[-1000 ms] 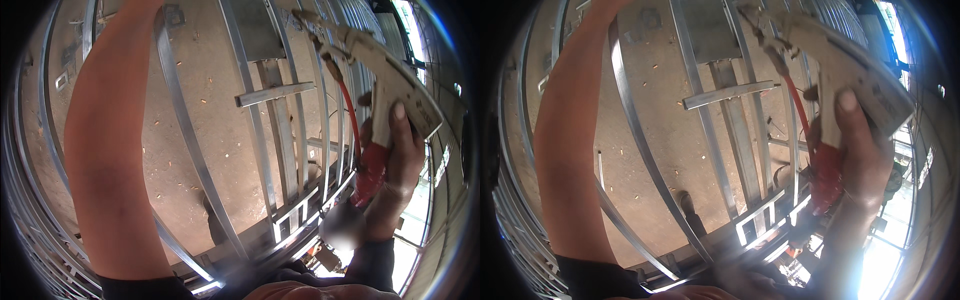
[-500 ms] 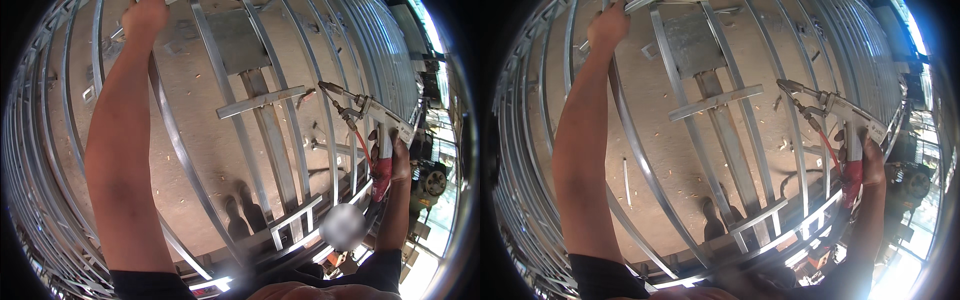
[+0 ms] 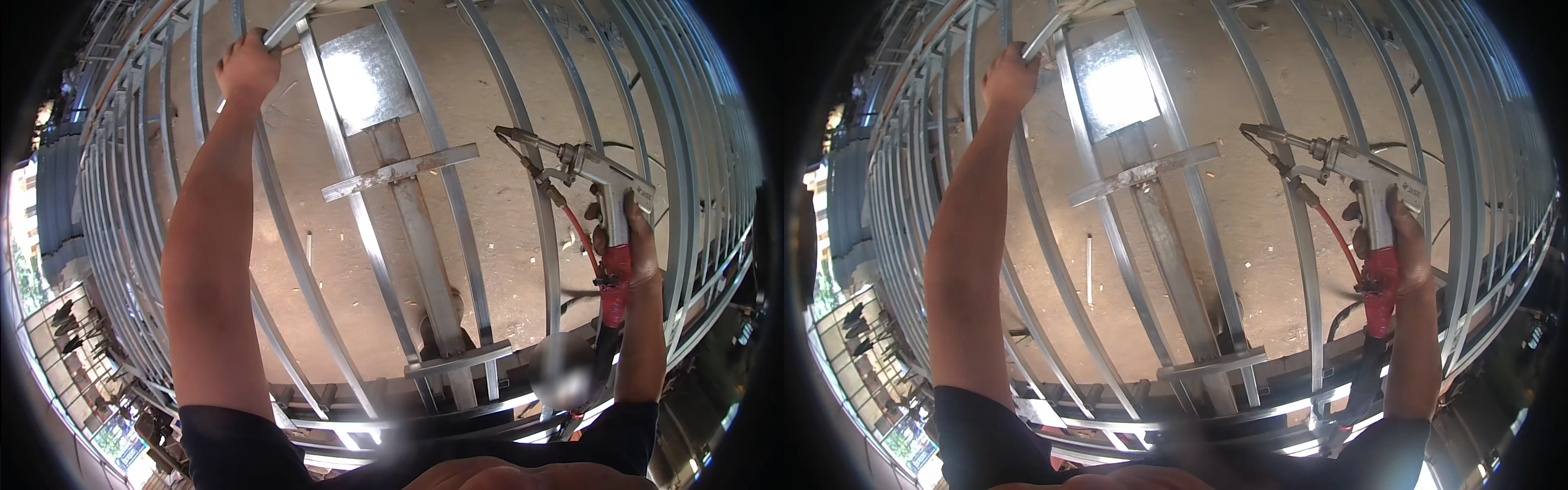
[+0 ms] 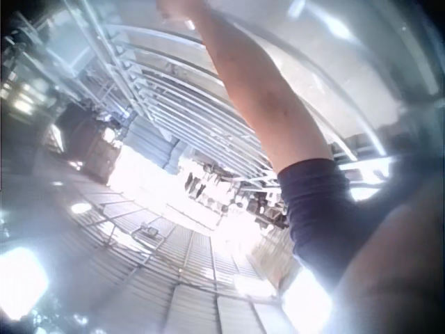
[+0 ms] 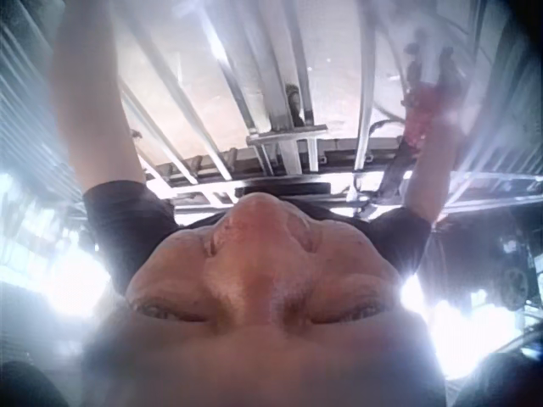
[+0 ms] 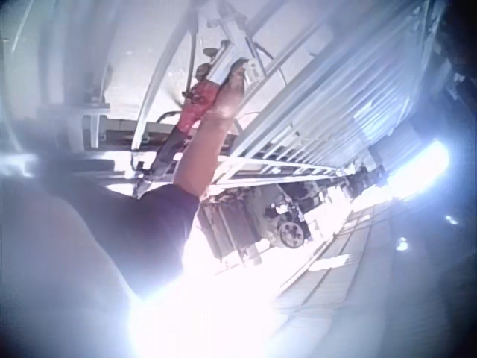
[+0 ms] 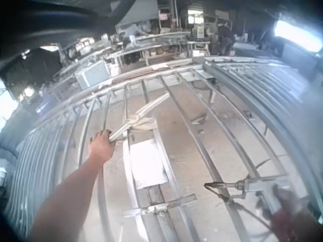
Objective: The person welds metal bars onto a large metal frame using a handheld welding gun. They repeatedly position bars, weld joints, and adjust the frame. The person also moves the completed frame on the floor.
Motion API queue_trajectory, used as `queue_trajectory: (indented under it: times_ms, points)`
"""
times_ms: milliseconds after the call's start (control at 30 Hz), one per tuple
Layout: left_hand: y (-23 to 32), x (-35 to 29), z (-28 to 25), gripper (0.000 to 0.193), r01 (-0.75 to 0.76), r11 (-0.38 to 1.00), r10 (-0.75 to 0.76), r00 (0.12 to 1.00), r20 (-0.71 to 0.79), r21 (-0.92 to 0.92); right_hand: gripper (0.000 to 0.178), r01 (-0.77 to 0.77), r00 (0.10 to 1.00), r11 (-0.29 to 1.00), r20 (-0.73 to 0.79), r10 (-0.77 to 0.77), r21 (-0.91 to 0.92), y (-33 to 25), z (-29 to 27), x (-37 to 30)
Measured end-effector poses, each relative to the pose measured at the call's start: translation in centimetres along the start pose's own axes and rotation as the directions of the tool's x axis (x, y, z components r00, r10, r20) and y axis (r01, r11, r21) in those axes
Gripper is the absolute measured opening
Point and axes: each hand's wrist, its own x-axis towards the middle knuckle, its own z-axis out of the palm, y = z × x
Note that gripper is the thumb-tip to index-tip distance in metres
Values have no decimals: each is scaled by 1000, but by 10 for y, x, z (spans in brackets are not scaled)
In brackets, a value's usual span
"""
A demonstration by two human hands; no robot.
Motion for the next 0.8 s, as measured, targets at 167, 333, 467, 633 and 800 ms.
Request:
queue_trajectory:
  times_ms: [167, 333, 467, 633, 800]
  points:
    - [53, -19, -48, 46, -14, 1000, 16, 956, 294, -7, 49, -95, 995, 993, -41, 92, -64, -6, -15, 1]
    - [77, -26, -63, 56, 122, 909, -5, 959, 282, -398, 39, -130, 991, 896, -32, 128, -424, -13, -24, -4]
    - [108, -28, -65, 44, 485, 417, -2, 846, 533, -768, 42, -139, 989, 571, -146, 33, -809, -30, 9, -17]
    - [154, -31, -77, 25, 697, -88, -22, 713, 701, -712, 43, -122, 989, 220, -138, -57, -968, -41, 29, -23]
    - [163, -19, -71, 20, 725, -35, 31, 689, 724, -688, 50, -18, 980, -131, 8, -198, -991, -28, 21, -23]
